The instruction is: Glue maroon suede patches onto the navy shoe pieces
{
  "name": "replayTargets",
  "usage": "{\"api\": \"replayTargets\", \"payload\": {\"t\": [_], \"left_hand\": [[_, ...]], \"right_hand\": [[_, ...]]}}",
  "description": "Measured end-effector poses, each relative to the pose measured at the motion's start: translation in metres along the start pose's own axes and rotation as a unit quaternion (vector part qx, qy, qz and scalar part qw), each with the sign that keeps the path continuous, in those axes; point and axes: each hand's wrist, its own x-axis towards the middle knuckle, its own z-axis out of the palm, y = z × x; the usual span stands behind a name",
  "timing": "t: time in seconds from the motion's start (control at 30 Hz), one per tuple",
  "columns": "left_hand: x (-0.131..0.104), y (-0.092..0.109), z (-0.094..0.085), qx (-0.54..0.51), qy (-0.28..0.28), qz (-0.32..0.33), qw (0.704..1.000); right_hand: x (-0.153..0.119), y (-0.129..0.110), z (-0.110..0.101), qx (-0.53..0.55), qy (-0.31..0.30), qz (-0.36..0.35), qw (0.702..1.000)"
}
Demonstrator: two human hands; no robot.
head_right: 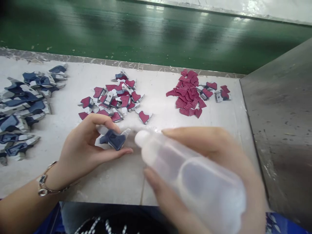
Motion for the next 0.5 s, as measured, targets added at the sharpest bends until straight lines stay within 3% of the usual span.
{"api": "replayTargets", "payload": {"t": [0.1, 0.27, 0.37, 0.5], "left_hand": [[0.002, -0.001, 0.000, -0.026, -0.013, -0.022, 0.999], [0.007, -0.007, 0.003, -0.124, -0.056, -0.076, 0.988], [0.008, -0.009, 0.006, -0.181, -0.088, -0.086, 0.976], [0.008, -0.004, 0.006, -0.151, -0.096, -0.046, 0.983]], "right_hand": [[0.010, 0.014, -0.008, 0.015, 0.027, 0.001, 1.000], [0.030, 0.033, 0.003, 0.191, -0.045, 0.025, 0.980], [0.039, 0.043, 0.019, 0.127, -0.064, 0.068, 0.988], [0.038, 0.057, 0.039, 0.052, -0.091, 0.078, 0.991]]}}
